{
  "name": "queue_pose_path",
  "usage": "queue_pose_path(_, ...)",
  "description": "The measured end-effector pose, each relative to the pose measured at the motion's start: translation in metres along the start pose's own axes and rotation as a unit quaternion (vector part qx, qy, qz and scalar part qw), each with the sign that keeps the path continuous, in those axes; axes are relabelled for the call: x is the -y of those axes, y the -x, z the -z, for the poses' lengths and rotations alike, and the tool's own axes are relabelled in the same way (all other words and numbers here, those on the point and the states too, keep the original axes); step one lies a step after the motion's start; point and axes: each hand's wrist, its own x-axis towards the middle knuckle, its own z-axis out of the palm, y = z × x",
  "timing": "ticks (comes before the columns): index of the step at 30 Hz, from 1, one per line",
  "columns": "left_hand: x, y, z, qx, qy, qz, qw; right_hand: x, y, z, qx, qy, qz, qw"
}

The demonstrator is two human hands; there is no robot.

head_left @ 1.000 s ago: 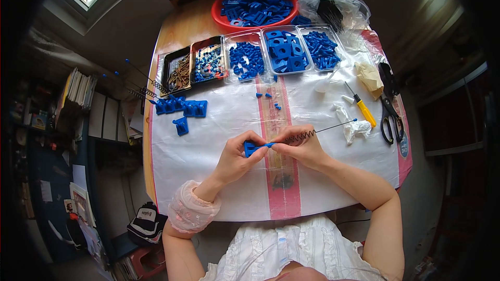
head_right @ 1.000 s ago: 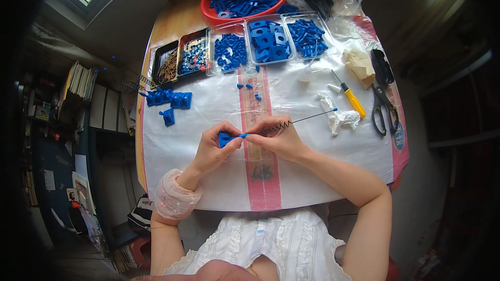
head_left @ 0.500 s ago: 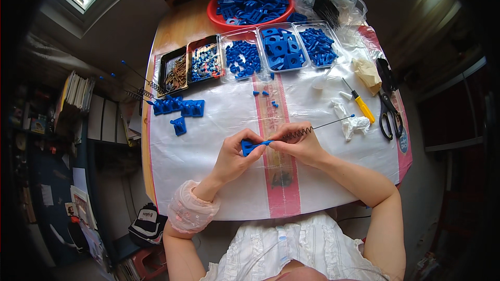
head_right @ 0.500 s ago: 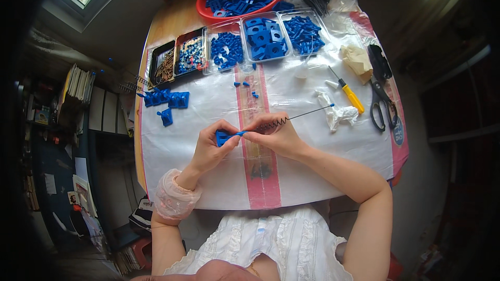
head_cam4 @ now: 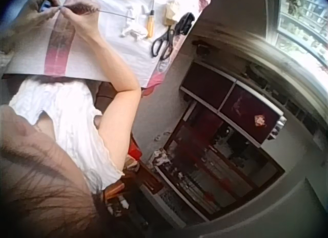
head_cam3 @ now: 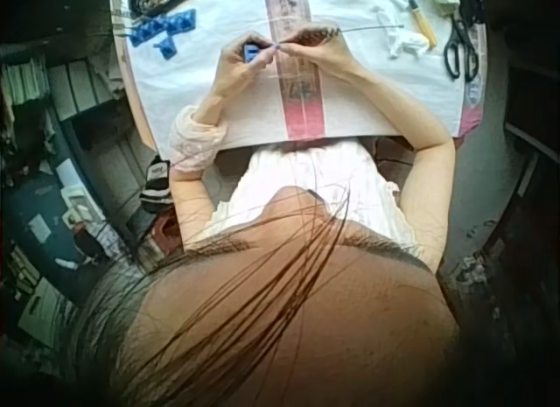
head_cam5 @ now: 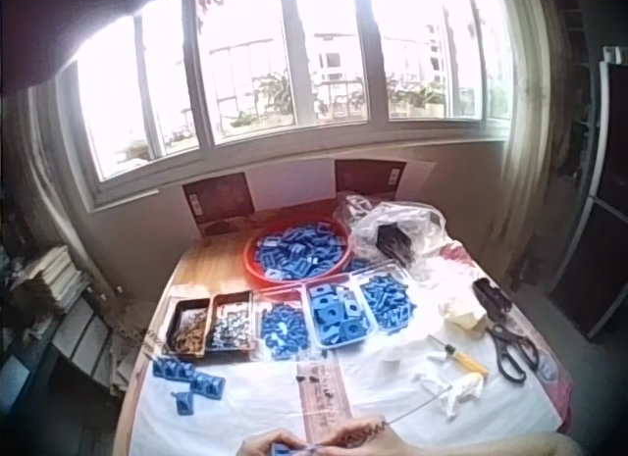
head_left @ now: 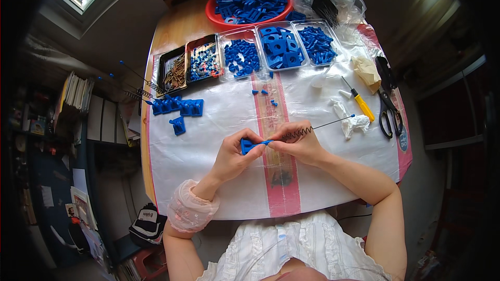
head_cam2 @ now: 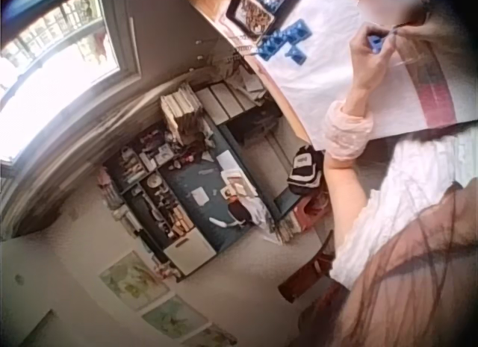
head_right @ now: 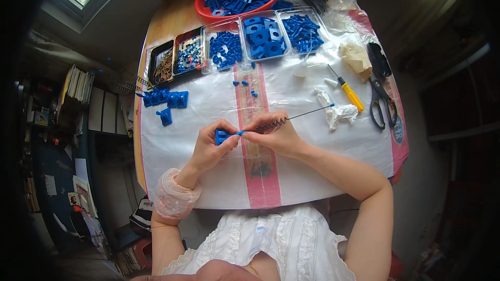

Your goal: The recorder is assembling small blue plastic housings with internal metal components, likely for electrical or lighting fixtures.

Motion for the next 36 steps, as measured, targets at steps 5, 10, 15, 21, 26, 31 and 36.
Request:
queue_pose_path(5, 0.0005, 0.0006, 0.0009, 0.009, 0.014, 0.009, 1.0, -0.0009, 0.0002, -0.0008, 0.0, 0.006, 0.009, 1.0)
queue_pose_path(10, 0.0026, 0.0001, 0.0018, 0.017, 0.015, -0.001, 1.0, -0.0045, 0.0007, 0.0003, 0.001, 0.006, 0.018, 1.0)
queue_pose_path(15, 0.0012, 0.0003, 0.0024, 0.022, 0.023, 0.007, 0.999, -0.0047, -0.0005, -0.0001, 0.0, 0.015, 0.025, 1.0)
queue_pose_path(21, 0.0014, -0.0009, 0.0027, 0.03, 0.039, 0.011, 0.999, -0.0036, -0.0001, 0.0003, 0.003, 0.011, 0.017, 1.0)
queue_pose_path(26, 0.0022, -0.0008, 0.0031, 0.029, 0.03, 0.008, 0.999, -0.0038, -0.0007, 0.0006, 0.005, 0.0, 0.007, 1.0)
queue_pose_path(31, 0.0012, -0.0003, 0.0037, 0.032, 0.032, 0.021, 0.999, -0.0035, 0.0, 0.0006, 0.006, 0.006, 0.013, 1.0)
queue_pose_path(36, -0.0005, -0.0012, 0.0058, 0.038, -0.004, 0.016, 0.999, -0.0038, 0.001, 0.0017, 0.014, 0.007, 0.006, 1.0)
